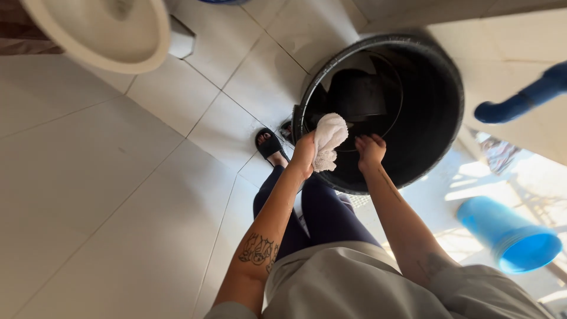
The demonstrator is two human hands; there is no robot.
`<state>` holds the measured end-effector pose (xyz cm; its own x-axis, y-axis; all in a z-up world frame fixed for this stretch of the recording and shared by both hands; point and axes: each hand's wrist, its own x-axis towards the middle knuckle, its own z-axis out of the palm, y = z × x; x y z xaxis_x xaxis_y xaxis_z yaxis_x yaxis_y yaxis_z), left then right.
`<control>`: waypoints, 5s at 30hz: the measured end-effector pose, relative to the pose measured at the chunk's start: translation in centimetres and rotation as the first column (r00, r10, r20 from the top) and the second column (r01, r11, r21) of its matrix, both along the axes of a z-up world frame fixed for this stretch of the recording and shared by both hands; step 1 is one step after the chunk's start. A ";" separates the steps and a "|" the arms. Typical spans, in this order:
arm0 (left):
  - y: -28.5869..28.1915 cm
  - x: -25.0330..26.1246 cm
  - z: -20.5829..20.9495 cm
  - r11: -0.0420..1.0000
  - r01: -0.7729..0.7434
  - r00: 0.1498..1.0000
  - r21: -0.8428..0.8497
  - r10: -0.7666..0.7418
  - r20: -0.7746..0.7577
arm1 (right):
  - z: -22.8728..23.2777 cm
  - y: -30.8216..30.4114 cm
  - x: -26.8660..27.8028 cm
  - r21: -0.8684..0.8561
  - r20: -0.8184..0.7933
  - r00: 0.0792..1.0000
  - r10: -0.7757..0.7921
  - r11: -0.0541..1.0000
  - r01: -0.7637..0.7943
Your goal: Cleaning a bathroom shelf, toiletries, and soap tray with a cloth.
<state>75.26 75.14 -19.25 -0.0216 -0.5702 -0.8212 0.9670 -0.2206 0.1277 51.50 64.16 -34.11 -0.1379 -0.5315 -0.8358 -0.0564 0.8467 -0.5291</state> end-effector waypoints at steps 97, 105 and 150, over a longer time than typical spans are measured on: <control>-4.1 23.8 7.0 0.898 0.245 0.050 0.366 -0.389 0.920 | 15.5 3.5 37.1 -0.052 0.882 0.441 -0.166 0.896 0.440; -2.0 24.7 6.5 0.994 0.037 0.687 0.103 -0.101 0.720 | 12.7 3.6 39.7 0.144 0.898 0.412 -0.156 0.988 0.060; -10.2 41.9 32.7 0.900 0.371 0.557 -0.231 -0.017 0.830 | 53.0 -12.1 48.4 -0.551 0.165 0.447 0.879 0.459 -0.697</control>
